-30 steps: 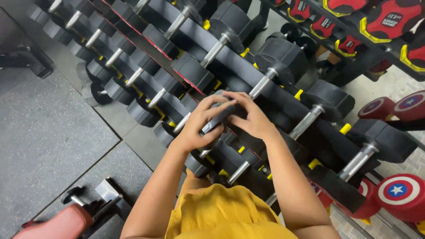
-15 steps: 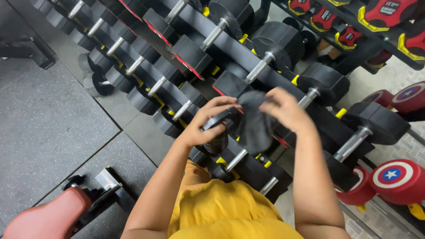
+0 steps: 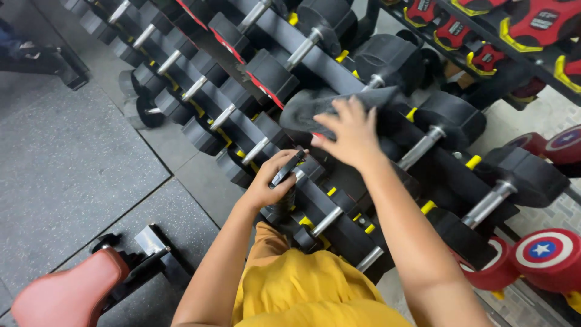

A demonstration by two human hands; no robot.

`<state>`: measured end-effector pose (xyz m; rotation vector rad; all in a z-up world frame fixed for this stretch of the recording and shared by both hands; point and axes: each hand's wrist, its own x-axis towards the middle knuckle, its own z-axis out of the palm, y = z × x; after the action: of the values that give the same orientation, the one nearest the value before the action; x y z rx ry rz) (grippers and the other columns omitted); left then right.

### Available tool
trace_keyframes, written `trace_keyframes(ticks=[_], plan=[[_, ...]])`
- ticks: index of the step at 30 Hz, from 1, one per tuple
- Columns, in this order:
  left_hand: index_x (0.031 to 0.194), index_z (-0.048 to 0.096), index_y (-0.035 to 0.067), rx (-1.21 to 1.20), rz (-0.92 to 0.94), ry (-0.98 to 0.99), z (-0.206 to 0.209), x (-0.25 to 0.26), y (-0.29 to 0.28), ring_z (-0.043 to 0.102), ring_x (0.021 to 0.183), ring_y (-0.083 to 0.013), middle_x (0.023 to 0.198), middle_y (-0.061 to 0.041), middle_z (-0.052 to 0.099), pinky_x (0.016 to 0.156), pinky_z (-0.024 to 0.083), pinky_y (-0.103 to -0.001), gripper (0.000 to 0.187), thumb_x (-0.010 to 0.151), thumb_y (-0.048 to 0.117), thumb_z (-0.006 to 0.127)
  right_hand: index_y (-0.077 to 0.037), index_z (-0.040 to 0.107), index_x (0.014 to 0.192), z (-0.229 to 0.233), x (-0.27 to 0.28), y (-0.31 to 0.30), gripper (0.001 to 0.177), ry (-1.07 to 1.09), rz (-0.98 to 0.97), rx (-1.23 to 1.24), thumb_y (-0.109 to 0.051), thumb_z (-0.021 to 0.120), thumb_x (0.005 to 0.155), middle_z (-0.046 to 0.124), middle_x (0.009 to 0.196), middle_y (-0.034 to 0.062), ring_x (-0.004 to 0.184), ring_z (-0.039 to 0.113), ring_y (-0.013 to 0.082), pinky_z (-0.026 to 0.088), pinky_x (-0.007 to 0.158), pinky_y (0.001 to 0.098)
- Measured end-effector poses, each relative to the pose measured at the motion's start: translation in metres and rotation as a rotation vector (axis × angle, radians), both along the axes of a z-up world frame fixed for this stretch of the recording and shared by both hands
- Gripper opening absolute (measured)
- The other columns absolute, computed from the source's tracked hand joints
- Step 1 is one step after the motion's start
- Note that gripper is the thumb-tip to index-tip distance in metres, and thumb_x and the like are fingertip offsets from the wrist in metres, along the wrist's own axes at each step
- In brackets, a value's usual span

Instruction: Cleaning and wiping down dumbbells on a rack in a gym.

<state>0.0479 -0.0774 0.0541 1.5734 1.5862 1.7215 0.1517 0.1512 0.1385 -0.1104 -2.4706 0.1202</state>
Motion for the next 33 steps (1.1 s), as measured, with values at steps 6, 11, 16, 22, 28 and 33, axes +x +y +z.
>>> trace_keyframes(ticks=[6,11,16,22,28,33], plan=[[0.138,0.060,0.005,-0.047,0.044,0.009,-0.001,0.001,-0.019,0.064,0.124,-0.0345,0.133,-0.017,0.064,0.108,0.049,-0.038,0.055,0.083,-0.002,0.064,-0.043,0.067,0.130,-0.073,-0.052,0.030,0.052,-0.318,-0.201,0.279,-0.063,0.069,0.082,0.053,0.143,0.0108,0.120,0.054,0.0400,0.042,0.091,0.0676],[0.136,0.061,0.005,-0.127,0.065,0.022,-0.002,-0.008,-0.026,0.064,0.123,-0.0345,0.131,-0.016,0.064,0.107,0.049,-0.038,0.054,0.083,-0.001,0.065,-0.039,0.066,0.135,-0.071,-0.104,0.033,0.046,-0.715,-0.253,0.051,-0.060,0.057,0.094,0.053,0.146,0.0093,0.123,0.054,0.0393,0.046,0.095,0.0601],[0.138,0.060,0.006,-0.143,0.088,0.005,0.002,-0.016,-0.030,0.063,0.124,-0.0343,0.131,-0.015,0.063,0.107,0.049,-0.039,0.054,0.084,-0.001,0.065,-0.032,0.071,0.130,-0.088,-0.144,0.035,0.044,-0.991,-0.336,0.106,-0.059,0.049,0.102,0.057,0.143,0.0063,0.131,0.052,0.0371,0.045,0.101,0.0595],[0.141,0.058,0.008,-0.131,0.060,-0.003,0.005,-0.030,-0.022,0.063,0.123,-0.0345,0.134,-0.014,0.062,0.106,0.051,-0.038,0.057,0.085,0.000,0.064,-0.014,0.067,0.135,-0.099,-0.166,0.033,0.051,-1.221,-0.403,0.155,-0.047,0.052,0.099,0.057,0.144,0.0082,0.134,0.049,0.0375,0.037,0.106,0.0636],[0.141,0.058,0.008,-0.141,0.067,0.046,-0.003,-0.031,0.000,0.061,0.126,-0.0350,0.135,-0.014,0.061,0.108,0.049,-0.040,0.059,0.083,0.000,0.066,-0.013,0.076,0.120,-0.096,-0.137,0.027,0.045,-1.077,-0.397,0.220,-0.044,0.050,0.102,0.067,0.132,0.0053,0.126,0.055,0.0319,0.040,0.101,0.0566],[0.142,0.056,0.008,-0.107,0.079,0.086,-0.012,-0.027,0.015,0.060,0.129,-0.0342,0.137,-0.015,0.060,0.112,0.047,-0.040,0.058,0.085,0.003,0.068,-0.021,0.082,0.100,-0.087,-0.080,0.012,0.024,-0.498,-0.219,0.164,-0.039,0.067,0.095,0.070,0.131,0.0002,0.125,0.056,0.0291,0.041,0.099,0.0507]])
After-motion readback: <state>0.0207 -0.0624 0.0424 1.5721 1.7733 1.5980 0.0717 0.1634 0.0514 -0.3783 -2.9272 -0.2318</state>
